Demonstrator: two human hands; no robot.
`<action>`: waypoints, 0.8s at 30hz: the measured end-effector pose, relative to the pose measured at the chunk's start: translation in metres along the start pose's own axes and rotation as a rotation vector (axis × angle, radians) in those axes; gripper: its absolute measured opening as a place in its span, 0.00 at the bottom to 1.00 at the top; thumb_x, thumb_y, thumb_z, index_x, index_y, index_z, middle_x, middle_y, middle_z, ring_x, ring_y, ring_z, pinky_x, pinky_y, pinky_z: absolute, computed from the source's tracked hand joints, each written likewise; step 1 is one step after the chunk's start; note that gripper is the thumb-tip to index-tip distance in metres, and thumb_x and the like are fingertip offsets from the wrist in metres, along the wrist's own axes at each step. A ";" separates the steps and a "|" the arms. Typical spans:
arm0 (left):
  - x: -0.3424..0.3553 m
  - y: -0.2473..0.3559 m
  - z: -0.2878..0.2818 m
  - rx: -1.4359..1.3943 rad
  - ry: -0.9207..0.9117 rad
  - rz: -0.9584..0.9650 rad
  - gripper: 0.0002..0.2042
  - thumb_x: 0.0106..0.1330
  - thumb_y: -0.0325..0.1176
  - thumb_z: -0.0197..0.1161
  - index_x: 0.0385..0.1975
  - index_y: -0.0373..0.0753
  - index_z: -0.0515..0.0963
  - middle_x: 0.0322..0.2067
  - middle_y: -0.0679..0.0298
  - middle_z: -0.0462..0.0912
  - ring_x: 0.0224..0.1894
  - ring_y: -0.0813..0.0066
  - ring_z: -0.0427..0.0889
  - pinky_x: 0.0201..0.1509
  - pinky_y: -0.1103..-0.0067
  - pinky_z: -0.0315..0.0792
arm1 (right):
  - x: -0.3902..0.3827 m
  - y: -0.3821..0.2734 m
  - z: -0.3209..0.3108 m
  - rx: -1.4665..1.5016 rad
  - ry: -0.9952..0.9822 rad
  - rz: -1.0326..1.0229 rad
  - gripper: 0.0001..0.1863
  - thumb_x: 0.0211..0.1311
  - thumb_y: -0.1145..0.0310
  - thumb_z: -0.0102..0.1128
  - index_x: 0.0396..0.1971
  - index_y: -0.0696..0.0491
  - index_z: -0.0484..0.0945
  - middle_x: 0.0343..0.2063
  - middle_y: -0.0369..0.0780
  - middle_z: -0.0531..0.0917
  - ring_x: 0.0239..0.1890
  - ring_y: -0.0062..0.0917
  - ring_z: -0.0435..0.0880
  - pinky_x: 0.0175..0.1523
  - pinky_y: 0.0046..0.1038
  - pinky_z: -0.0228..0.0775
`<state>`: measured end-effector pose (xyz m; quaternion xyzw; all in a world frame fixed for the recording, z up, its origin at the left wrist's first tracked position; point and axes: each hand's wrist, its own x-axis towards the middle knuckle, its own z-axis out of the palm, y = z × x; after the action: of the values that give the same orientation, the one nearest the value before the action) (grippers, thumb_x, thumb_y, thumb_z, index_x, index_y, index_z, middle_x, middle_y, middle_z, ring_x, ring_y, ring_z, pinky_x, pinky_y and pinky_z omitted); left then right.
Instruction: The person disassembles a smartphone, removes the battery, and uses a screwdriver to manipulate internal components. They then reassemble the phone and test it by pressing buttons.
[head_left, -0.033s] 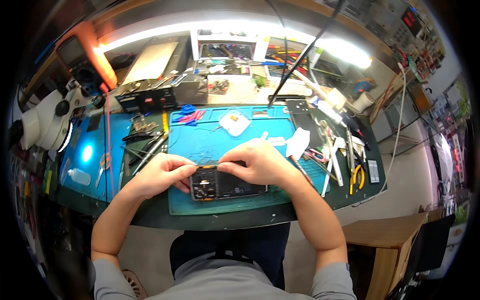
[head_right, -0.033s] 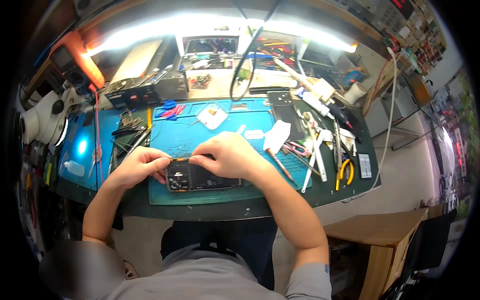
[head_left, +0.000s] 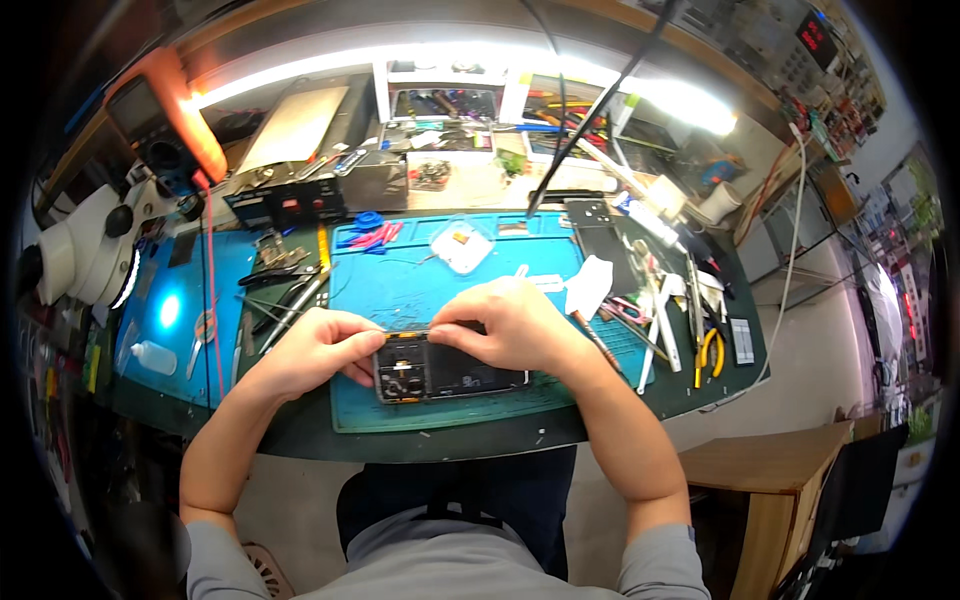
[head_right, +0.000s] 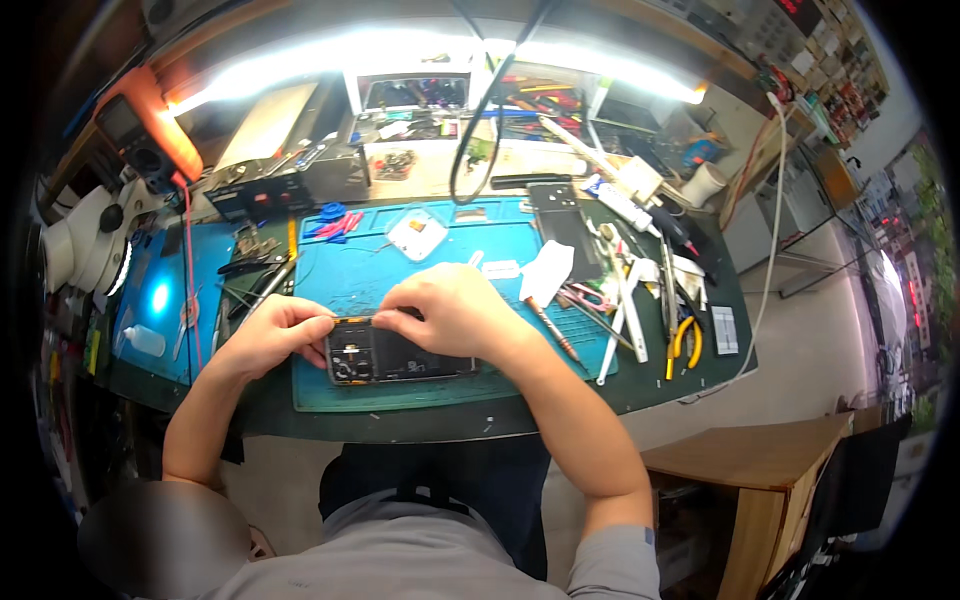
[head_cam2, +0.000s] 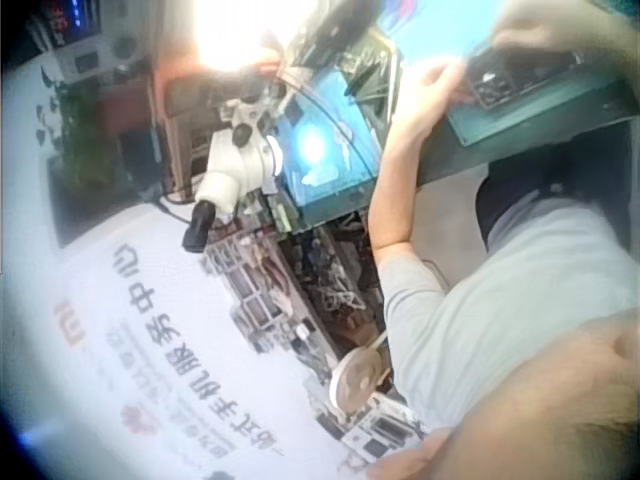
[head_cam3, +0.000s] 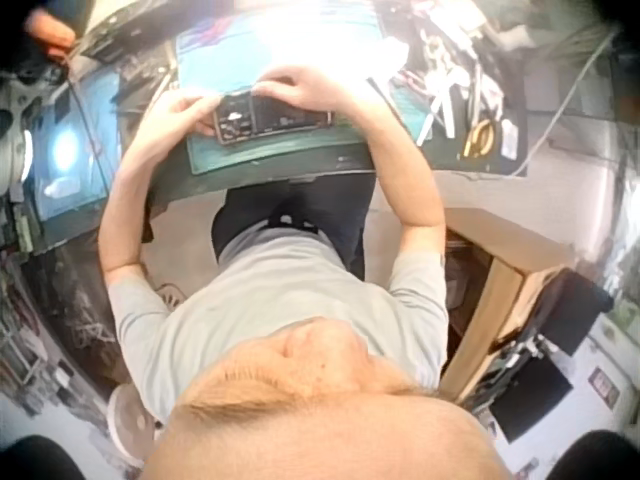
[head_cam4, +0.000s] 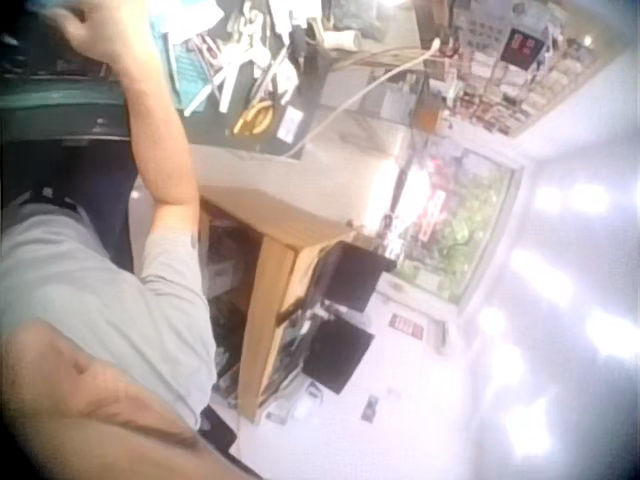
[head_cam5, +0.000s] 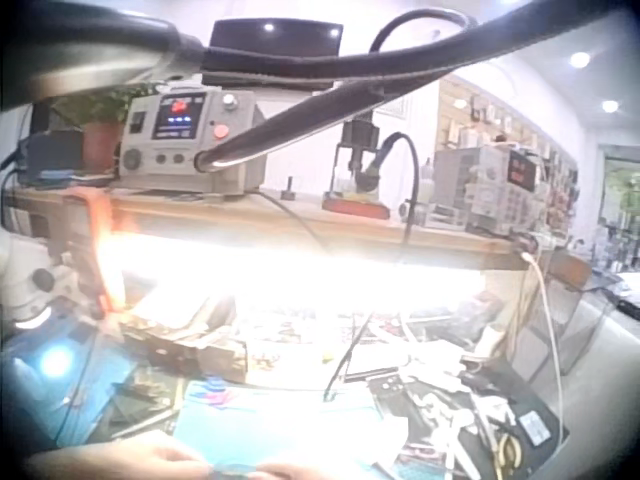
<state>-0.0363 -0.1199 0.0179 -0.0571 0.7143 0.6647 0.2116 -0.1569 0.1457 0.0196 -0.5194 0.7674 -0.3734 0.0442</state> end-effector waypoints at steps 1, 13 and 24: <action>0.001 -0.001 0.000 0.000 0.021 -0.004 0.15 0.79 0.38 0.62 0.48 0.29 0.85 0.37 0.59 0.90 0.39 0.74 0.90 0.43 0.78 0.85 | 0.000 -0.001 0.000 -0.051 0.086 -0.012 0.08 0.67 0.65 0.69 0.37 0.53 0.90 0.31 0.43 0.89 0.33 0.37 0.88 0.38 0.35 0.79; -0.017 0.019 0.026 0.556 0.350 0.346 0.10 0.79 0.28 0.56 0.45 0.29 0.84 0.27 0.63 0.85 0.21 0.82 0.81 0.25 0.82 0.74 | -0.114 0.008 -0.118 -0.486 0.690 0.715 0.12 0.69 0.67 0.65 0.47 0.55 0.88 0.31 0.44 0.90 0.34 0.31 0.92 0.42 0.32 0.79; 0.006 0.001 0.080 1.180 0.300 0.772 0.34 0.57 0.41 0.78 0.62 0.32 0.75 0.59 0.49 0.79 0.61 0.52 0.79 0.67 0.64 0.73 | -0.104 -0.019 -0.065 -0.594 0.037 0.597 0.11 0.61 0.64 0.73 0.42 0.49 0.85 0.31 0.37 0.88 0.32 0.33 0.88 0.39 0.36 0.78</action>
<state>-0.0241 -0.0411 0.0141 0.2326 0.9449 0.1805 -0.1432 -0.1251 0.2631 0.0447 -0.2578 0.9591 -0.1161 -0.0150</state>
